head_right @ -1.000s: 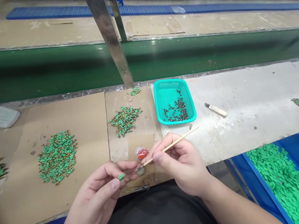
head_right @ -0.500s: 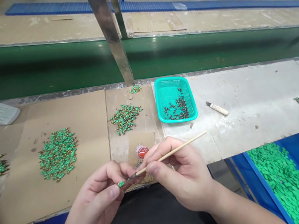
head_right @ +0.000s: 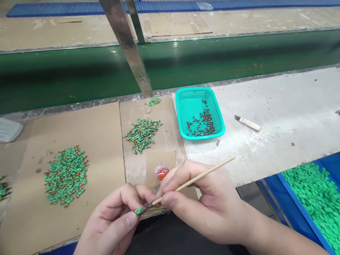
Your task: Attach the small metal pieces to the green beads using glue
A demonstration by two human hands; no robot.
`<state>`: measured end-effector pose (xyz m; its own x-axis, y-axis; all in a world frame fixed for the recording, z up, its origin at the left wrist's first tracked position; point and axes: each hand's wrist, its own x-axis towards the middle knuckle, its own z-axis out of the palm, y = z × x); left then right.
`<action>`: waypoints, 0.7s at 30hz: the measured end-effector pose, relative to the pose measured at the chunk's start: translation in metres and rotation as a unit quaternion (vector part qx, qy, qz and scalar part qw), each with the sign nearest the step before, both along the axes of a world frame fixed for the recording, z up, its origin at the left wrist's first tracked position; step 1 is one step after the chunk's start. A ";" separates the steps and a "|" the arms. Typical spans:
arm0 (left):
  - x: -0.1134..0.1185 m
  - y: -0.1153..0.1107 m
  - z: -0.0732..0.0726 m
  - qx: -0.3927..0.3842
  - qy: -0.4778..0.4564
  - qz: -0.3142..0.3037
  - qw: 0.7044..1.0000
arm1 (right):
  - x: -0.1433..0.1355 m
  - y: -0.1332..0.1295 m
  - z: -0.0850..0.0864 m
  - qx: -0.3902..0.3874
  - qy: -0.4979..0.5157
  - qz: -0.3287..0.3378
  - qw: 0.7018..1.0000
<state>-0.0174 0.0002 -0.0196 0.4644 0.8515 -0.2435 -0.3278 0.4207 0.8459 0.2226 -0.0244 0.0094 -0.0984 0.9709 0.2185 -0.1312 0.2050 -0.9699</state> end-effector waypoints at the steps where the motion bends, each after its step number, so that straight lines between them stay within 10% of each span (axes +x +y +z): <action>1: 0.000 0.000 0.001 0.006 0.002 -0.001 1.000 | 0.001 0.001 0.003 0.011 -0.016 0.004 1.000; 21: 0.000 0.000 0.008 0.012 -0.005 -0.003 1.000 | -0.001 0.004 0.012 0.007 -0.058 0.003 0.998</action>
